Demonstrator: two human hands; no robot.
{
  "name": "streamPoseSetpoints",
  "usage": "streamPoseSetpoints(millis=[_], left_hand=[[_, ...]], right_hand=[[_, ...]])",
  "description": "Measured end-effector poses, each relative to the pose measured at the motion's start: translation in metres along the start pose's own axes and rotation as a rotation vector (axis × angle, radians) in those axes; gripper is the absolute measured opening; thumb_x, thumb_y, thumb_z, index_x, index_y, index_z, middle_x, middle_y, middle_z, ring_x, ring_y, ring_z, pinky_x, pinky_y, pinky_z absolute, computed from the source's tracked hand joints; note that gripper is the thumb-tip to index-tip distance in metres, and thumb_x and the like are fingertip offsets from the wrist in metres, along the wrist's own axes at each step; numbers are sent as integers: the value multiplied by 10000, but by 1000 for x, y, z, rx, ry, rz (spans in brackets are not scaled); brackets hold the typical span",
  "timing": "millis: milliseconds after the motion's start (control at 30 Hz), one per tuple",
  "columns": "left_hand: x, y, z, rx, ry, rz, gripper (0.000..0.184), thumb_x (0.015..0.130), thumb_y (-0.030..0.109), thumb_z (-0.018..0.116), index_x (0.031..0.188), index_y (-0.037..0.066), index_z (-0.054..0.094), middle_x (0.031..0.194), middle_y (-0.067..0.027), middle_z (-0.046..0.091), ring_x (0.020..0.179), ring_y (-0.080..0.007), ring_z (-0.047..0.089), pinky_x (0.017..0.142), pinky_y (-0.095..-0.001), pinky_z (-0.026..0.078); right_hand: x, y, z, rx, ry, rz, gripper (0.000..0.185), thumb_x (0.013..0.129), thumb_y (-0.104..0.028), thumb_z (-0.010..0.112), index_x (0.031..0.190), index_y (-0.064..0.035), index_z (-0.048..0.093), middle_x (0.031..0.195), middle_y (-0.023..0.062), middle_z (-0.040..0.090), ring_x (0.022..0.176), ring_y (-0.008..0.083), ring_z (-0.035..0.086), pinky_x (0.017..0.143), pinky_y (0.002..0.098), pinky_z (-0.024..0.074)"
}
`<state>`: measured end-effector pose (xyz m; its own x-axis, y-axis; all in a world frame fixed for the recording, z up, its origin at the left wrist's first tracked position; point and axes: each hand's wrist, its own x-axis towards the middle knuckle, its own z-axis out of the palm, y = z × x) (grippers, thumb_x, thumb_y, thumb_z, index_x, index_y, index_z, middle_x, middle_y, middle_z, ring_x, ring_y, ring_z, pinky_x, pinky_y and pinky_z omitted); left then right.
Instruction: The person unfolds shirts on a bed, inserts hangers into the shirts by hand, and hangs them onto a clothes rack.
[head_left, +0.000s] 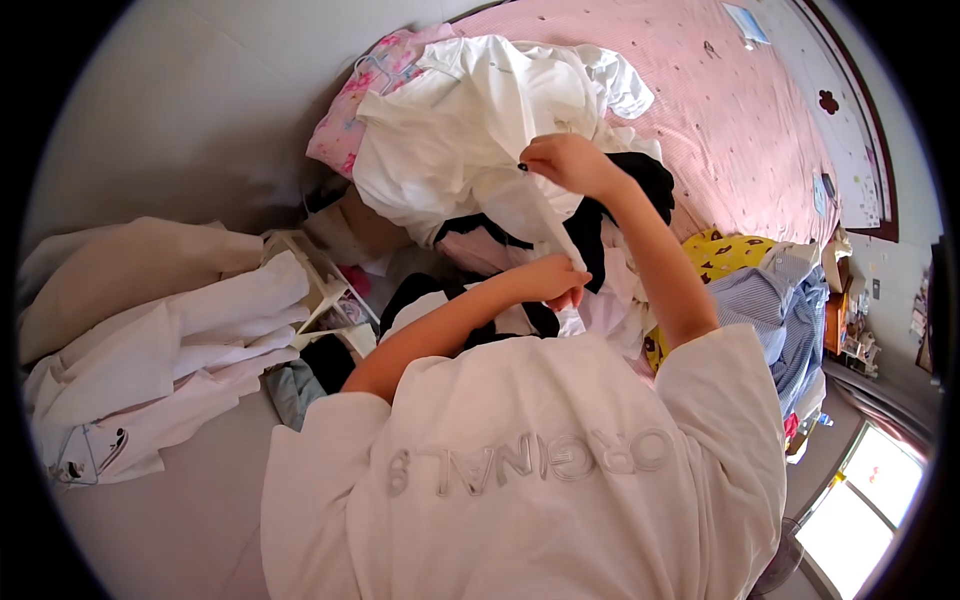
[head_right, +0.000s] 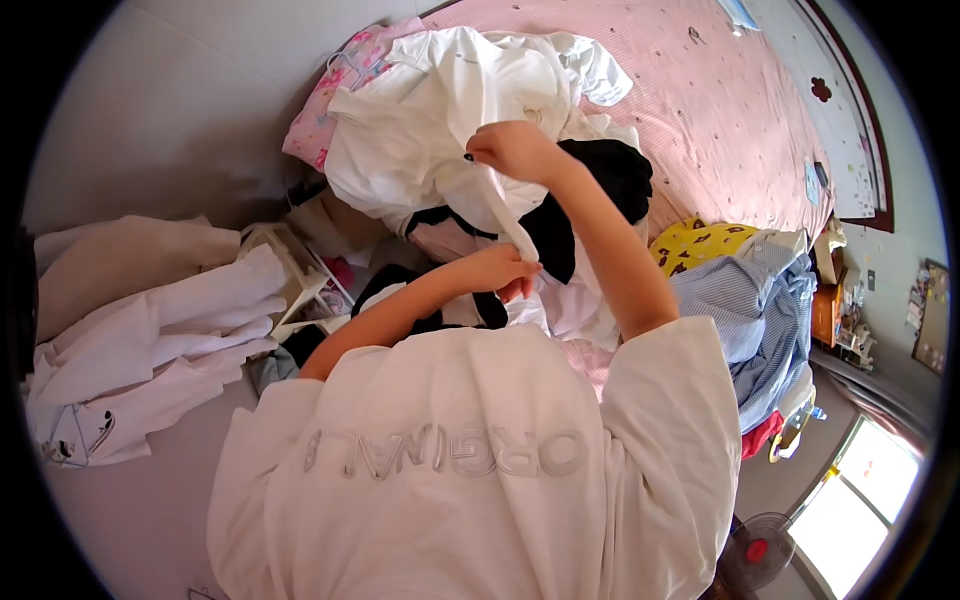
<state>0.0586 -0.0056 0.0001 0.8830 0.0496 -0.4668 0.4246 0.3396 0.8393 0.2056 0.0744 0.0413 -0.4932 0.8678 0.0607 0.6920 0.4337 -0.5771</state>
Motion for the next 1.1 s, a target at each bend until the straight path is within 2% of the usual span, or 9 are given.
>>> streamPoseSetpoints(millis=[100,167,233,333,500,633,733,867,1100], left_hand=[[-20,-7,-23,271,148,-21,441,793,418,526,631,13,594,529,-58,561,471,-147,531,468,-273,417],[-33,-7,-45,501,727,-70,394,730,399,604,715,6,584,624,-72,587,580,-216,568,569,-300,451],[-34,-5,-63,846,1249,341,361,670,323,666,809,9,555,704,-106,588,679,-278,573,660,-322,453],[-17,0,-77,880,1224,839,291,659,256,651,809,34,539,712,-126,577,678,-303,562,637,-362,446],[9,-35,-75,384,1001,614,221,737,204,609,853,24,552,726,-92,572,640,-246,552,572,-334,421],[3,-39,-73,-502,888,540,186,816,178,545,889,8,569,706,-1,557,606,-110,509,542,-244,392],[-5,-40,-78,-537,851,529,184,842,169,509,893,5,574,726,40,532,596,-53,461,531,-205,369],[7,-41,-74,-573,1060,530,194,835,171,507,830,-10,579,700,31,533,599,-55,451,533,-209,359],[0,-54,-84,-3,1315,362,263,807,175,531,703,-65,552,546,-24,500,529,-78,431,513,-253,357]], right_hand=[[-18,-19,1,-108,79,32,117,744,-120,537,799,-24,573,738,108,557,711,302,531,619,367,424],[-32,-21,8,-186,153,-6,99,722,-116,545,784,-45,577,692,93,540,662,281,532,589,361,420],[-43,-24,20,-240,218,4,95,694,-130,549,760,-64,568,667,65,537,635,250,537,572,346,420],[-47,-35,37,-260,376,-31,113,637,-107,575,746,-79,570,651,28,540,610,211,541,560,312,427],[-54,-34,62,-89,606,132,151,717,-115,588,856,-56,593,733,45,598,663,212,572,620,295,451],[-83,-26,102,569,747,939,321,827,-225,539,1066,-13,514,952,82,577,815,179,557,710,299,439],[-94,-32,113,2161,456,1167,442,836,-379,490,1055,4,515,989,104,553,889,224,535,825,332,392],[-93,-43,139,2214,497,1140,474,831,-439,465,1032,-11,504,1054,100,517,970,240,497,903,366,319],[-96,-35,138,1064,1050,949,223,857,-199,511,836,11,583,708,-33,530,639,33,421,584,184,354]])
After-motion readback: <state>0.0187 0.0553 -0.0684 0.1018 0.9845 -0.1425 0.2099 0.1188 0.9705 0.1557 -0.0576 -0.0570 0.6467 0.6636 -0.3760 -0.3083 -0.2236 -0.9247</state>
